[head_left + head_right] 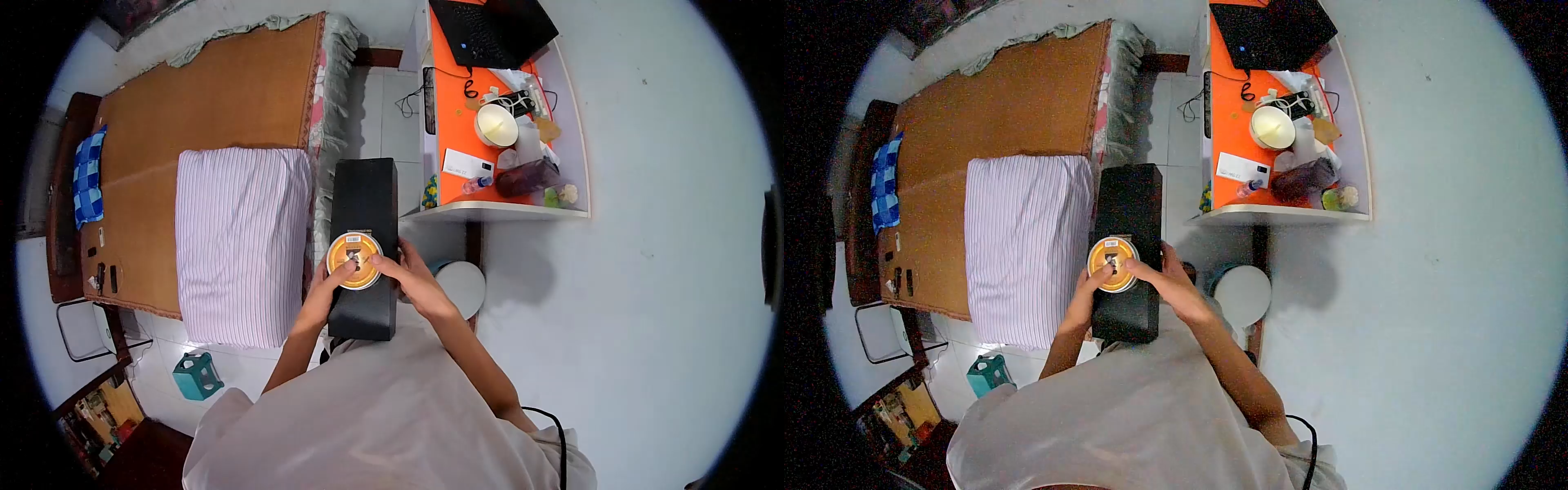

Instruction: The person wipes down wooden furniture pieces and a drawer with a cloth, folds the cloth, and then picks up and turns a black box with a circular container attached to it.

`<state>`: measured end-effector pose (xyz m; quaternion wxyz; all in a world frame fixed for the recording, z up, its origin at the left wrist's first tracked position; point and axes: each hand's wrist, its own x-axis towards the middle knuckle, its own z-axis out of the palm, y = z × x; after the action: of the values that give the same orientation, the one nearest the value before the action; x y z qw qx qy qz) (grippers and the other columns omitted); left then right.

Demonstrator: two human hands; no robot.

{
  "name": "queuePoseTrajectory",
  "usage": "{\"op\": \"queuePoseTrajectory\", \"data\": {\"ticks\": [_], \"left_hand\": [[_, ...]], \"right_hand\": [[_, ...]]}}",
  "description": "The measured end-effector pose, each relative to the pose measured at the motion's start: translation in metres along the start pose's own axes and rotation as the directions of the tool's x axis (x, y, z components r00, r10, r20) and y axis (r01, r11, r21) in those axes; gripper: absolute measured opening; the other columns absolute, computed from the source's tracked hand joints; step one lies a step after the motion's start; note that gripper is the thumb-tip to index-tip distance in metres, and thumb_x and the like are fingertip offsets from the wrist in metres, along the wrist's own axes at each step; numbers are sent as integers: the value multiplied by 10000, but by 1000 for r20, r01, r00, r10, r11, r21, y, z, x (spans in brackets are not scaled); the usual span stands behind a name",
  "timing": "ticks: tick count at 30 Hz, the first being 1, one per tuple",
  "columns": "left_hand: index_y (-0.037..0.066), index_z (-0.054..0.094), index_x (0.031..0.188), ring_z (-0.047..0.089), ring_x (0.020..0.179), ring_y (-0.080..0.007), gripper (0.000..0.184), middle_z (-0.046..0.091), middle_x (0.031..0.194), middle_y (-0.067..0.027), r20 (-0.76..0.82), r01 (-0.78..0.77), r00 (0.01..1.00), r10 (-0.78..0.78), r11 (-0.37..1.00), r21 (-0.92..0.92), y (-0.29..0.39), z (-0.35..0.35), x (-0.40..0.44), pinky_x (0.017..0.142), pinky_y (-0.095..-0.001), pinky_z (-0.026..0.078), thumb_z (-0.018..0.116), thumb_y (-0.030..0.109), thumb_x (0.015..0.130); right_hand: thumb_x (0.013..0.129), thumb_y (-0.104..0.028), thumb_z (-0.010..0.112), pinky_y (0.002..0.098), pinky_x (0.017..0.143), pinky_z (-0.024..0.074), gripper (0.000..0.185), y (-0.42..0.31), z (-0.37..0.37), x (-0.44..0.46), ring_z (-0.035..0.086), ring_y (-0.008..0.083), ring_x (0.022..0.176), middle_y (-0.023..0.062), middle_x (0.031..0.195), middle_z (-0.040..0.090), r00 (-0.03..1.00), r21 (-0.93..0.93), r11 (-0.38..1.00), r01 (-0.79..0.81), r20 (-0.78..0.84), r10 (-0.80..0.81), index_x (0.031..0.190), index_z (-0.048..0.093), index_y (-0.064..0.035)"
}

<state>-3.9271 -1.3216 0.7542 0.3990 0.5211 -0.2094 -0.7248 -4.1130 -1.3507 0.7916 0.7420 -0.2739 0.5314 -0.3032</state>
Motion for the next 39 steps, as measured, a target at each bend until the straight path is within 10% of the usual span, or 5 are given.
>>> {"op": "queuePoseTrajectory", "data": {"ticks": [23, 32, 39], "left_hand": [[-102, 178, 1467, 437, 1288, -291, 960, 421, 1384, -252, 96, -66, 994, 51, 986, 152, 16, -76, 8, 1092, -350, 319, 745, 292, 799], [-110, 147, 1469, 451, 1277, -281, 1038, 443, 1370, -242, 163, -61, 986, 20, 967, 248, 39, -73, 17, 1084, -345, 333, 797, 278, 760], [-54, 175, 1487, 349, 1358, -312, 1049, 368, 1436, -252, 188, -155, 977, 105, 949, 276, 44, -69, 43, 1132, -374, 247, 794, 386, 763]], "right_hand": [[704, -323, 869, 363, 1049, 400, 1146, 28, 48, 22, 490, 284, 1233, 227, 1352, 452, 999, -40, 998, -47, 14, 48, 1445, 96, 86], [740, -377, 825, 296, 779, 471, 1101, 37, 47, 38, 547, 181, 1051, 146, 1181, 536, 989, -118, 984, -132, -88, 122, 1456, 128, 86], [683, -333, 863, 345, 1051, 366, 1109, 49, 29, 78, 480, 266, 1221, 222, 1321, 454, 999, 233, 972, -21, -25, 27, 1423, 152, 88]]}}
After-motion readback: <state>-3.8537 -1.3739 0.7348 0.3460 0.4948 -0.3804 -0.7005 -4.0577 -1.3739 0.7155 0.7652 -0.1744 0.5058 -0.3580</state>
